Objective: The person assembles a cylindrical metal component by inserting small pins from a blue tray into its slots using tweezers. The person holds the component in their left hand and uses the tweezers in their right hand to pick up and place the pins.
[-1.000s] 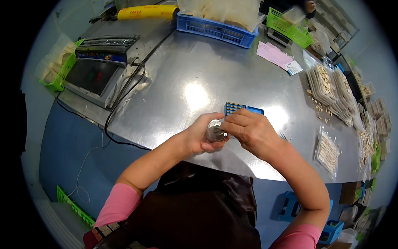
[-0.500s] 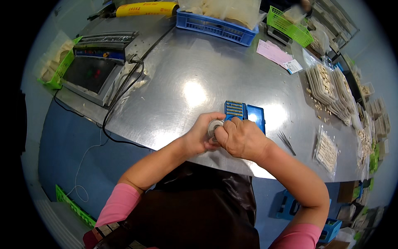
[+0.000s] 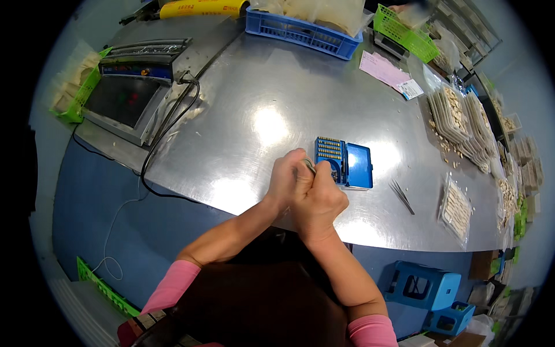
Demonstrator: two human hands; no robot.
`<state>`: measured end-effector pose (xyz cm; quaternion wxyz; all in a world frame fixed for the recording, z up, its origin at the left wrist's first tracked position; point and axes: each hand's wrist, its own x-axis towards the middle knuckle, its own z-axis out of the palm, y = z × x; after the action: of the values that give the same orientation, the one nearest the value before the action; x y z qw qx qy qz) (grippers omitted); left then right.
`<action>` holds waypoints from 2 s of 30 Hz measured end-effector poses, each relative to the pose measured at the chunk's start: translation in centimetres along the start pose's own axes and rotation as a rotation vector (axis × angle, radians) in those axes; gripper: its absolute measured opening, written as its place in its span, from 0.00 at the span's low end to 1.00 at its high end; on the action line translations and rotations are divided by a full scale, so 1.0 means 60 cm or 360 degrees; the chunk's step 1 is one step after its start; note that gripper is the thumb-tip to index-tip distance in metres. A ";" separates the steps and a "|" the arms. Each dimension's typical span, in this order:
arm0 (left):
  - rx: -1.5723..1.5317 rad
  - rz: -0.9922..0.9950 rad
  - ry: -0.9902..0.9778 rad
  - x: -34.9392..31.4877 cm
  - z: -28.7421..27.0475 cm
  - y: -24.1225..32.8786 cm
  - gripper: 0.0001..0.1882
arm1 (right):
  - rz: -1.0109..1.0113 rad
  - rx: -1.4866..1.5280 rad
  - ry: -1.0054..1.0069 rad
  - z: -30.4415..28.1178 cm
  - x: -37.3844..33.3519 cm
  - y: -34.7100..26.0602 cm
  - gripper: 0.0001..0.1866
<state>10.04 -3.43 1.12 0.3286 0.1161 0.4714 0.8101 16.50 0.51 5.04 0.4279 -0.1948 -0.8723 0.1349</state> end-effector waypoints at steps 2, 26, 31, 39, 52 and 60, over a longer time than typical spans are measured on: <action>-0.0419 -0.0321 0.0115 0.009 0.002 -0.008 0.19 | -0.0076 0.0013 -0.0136 0.002 0.006 0.016 0.17; -0.0161 -0.1183 -0.0506 -0.005 -0.018 0.073 0.22 | -0.1554 0.0258 -0.1159 -0.092 0.127 0.077 0.15; -0.0091 -0.1226 -0.0637 0.004 -0.023 0.064 0.18 | -0.1599 0.0303 -0.1249 -0.085 0.117 0.091 0.15; -0.0128 -0.1199 -0.0564 0.001 -0.020 0.064 0.19 | -0.1597 0.0157 -0.1200 -0.075 0.103 0.091 0.12; -0.0371 -0.1048 -0.0381 -0.047 0.001 0.043 0.16 | -0.1854 -0.0210 -0.0476 -0.083 0.057 0.080 0.16; -0.0505 -0.0700 -0.0258 -0.076 0.018 0.061 0.14 | -0.1003 0.0059 -0.0268 -0.064 -0.012 0.064 0.14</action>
<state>12.46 -6.86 5.32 0.5471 0.0225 0.3247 0.7712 20.80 3.84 5.29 0.3784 0.1045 -0.9193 0.0273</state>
